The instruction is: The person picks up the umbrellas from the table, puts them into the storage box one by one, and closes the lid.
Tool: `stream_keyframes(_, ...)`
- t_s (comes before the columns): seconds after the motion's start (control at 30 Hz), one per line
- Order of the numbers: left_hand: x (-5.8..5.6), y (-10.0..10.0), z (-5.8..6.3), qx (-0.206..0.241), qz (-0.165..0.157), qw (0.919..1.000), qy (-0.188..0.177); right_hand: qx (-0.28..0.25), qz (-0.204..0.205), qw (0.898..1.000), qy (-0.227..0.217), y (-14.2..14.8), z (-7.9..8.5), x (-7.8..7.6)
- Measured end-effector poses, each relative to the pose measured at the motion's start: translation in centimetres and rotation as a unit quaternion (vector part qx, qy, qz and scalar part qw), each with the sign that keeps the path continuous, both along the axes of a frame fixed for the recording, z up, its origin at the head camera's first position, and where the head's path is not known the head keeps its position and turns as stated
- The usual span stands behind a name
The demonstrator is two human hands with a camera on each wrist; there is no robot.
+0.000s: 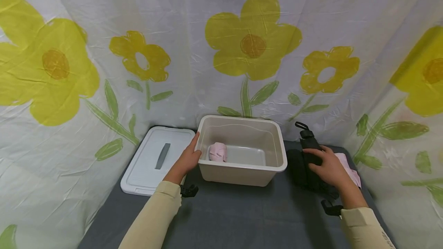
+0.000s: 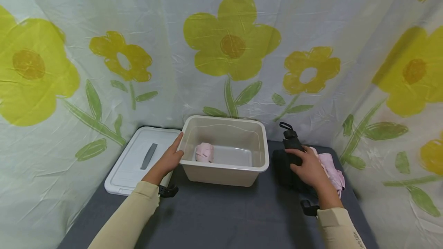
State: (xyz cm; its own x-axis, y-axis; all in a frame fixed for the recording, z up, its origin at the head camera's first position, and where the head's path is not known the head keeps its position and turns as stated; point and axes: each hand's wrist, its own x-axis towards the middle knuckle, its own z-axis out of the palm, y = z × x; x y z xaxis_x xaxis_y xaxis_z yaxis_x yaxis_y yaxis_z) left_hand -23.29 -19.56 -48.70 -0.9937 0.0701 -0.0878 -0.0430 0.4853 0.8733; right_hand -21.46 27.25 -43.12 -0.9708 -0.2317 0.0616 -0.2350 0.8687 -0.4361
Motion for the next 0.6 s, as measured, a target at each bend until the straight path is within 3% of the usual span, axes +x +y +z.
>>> stream_keyframes(0.6,0.1,0.1,0.1,0.000,0.000,1.0000,0.001,-0.026,0.030,0.999,-0.004,-2.2,2.0,0.4)
